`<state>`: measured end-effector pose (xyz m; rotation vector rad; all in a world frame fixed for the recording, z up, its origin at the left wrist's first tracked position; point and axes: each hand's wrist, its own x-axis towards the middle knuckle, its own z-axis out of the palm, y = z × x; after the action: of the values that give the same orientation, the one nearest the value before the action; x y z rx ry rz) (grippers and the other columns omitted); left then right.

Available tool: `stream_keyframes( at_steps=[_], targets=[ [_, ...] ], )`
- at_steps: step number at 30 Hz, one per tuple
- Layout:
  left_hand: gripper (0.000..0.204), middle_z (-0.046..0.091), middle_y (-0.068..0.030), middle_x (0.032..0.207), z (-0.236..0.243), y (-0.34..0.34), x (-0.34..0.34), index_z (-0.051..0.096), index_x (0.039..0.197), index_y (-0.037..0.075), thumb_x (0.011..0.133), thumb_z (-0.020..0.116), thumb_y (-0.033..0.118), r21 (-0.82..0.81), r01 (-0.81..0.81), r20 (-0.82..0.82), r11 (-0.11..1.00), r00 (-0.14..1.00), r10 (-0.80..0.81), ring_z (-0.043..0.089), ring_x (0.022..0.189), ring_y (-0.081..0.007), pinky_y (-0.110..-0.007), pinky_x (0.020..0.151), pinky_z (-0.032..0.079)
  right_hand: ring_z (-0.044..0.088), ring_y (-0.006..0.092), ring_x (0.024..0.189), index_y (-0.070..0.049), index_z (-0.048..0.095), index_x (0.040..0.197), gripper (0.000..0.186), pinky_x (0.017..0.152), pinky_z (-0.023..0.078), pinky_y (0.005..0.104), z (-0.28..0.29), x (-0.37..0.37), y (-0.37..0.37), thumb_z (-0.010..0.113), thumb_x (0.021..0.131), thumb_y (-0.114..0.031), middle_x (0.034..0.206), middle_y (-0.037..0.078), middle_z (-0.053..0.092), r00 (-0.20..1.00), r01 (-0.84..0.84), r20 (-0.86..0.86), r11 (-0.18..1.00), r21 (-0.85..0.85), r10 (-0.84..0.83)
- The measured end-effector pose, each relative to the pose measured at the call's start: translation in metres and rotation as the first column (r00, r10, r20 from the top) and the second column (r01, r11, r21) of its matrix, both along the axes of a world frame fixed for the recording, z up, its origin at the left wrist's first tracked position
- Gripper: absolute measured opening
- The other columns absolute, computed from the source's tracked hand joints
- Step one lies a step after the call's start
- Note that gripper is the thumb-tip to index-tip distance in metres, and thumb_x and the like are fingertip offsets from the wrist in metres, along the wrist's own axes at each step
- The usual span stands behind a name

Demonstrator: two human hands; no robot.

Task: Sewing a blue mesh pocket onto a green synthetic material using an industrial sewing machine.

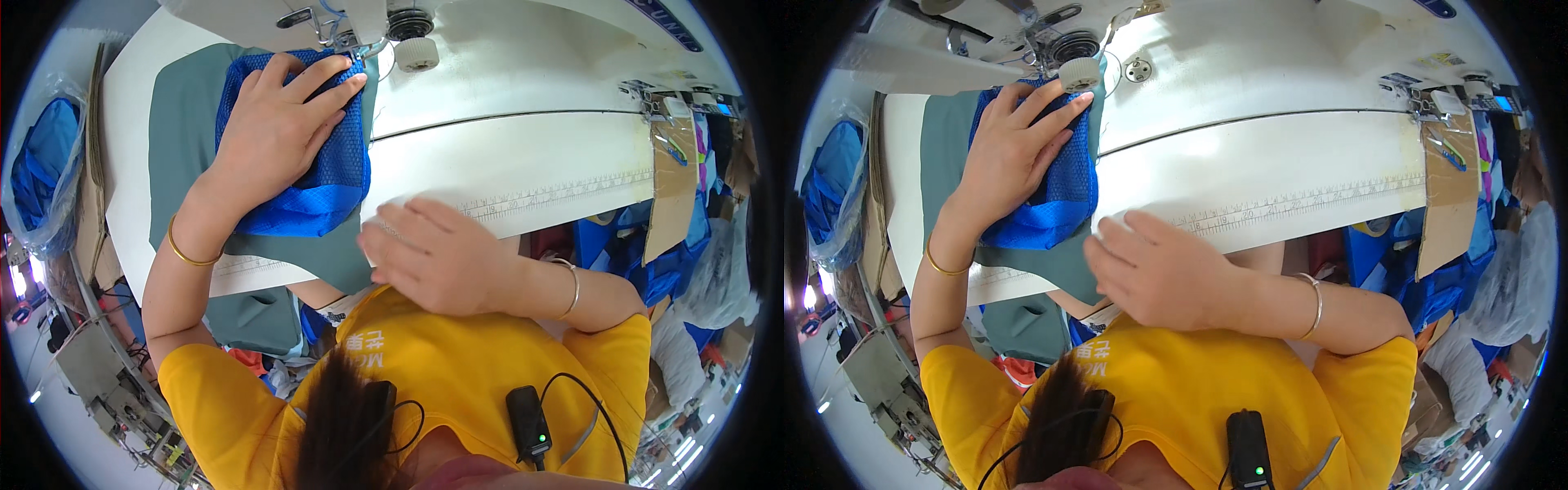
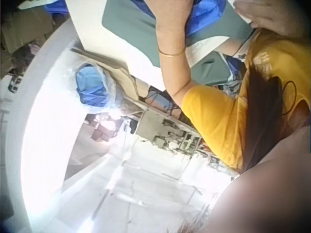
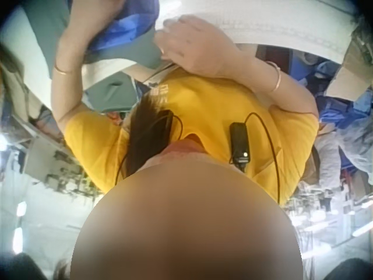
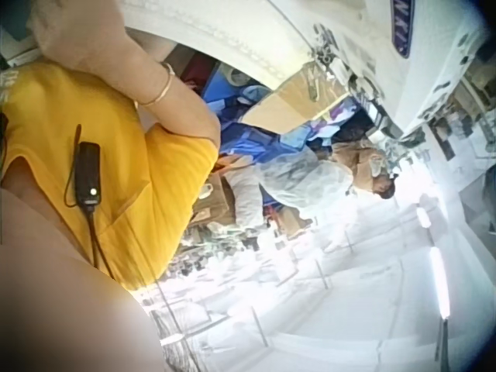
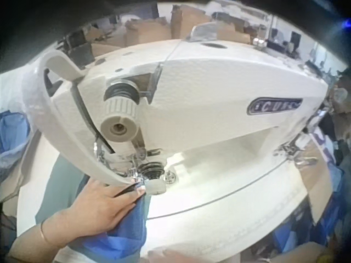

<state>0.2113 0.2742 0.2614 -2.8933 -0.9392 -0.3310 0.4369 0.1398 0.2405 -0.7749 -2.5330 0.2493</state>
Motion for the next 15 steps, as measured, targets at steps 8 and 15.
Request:
stream_keyframes(
  at_steps=[8,15],
  targets=[
    [0.035,0.063,-0.0052,0.132,0.01,-0.005,0.009,0.071,0.127,0.013,0.093,0.069,0.02,-0.055,-0.016,-0.011,0.998,1.0,0.015,0.058,0.101,-0.03,-0.04,0.087,0.05,0.062,0.029,0.121,0.004,0.071,0.104,0.031,0.11,0.047,0.0439,-0.003,0.02,-0.011,0.071,0.09,-0.024,0.116,0.015,0.072,0.994,-0.09,0.059,0.996,0.001,0.09],
    [0.039,0.064,-0.0053,0.131,-0.006,-0.011,0.011,0.071,0.127,0.011,0.089,0.072,0.023,-0.034,-0.065,0.122,0.997,0.99,0.069,0.057,0.097,-0.0294,-0.04,0.086,0.05,0.07,0.028,0.093,-0.003,0.068,0.102,0.023,0.083,0.057,0.0416,0.013,0.049,0.0,0.071,0.09,-0.022,0.1,0.013,0.073,0.986,0.165,0.022,0.973,-0.162,-0.164]
  ],
)
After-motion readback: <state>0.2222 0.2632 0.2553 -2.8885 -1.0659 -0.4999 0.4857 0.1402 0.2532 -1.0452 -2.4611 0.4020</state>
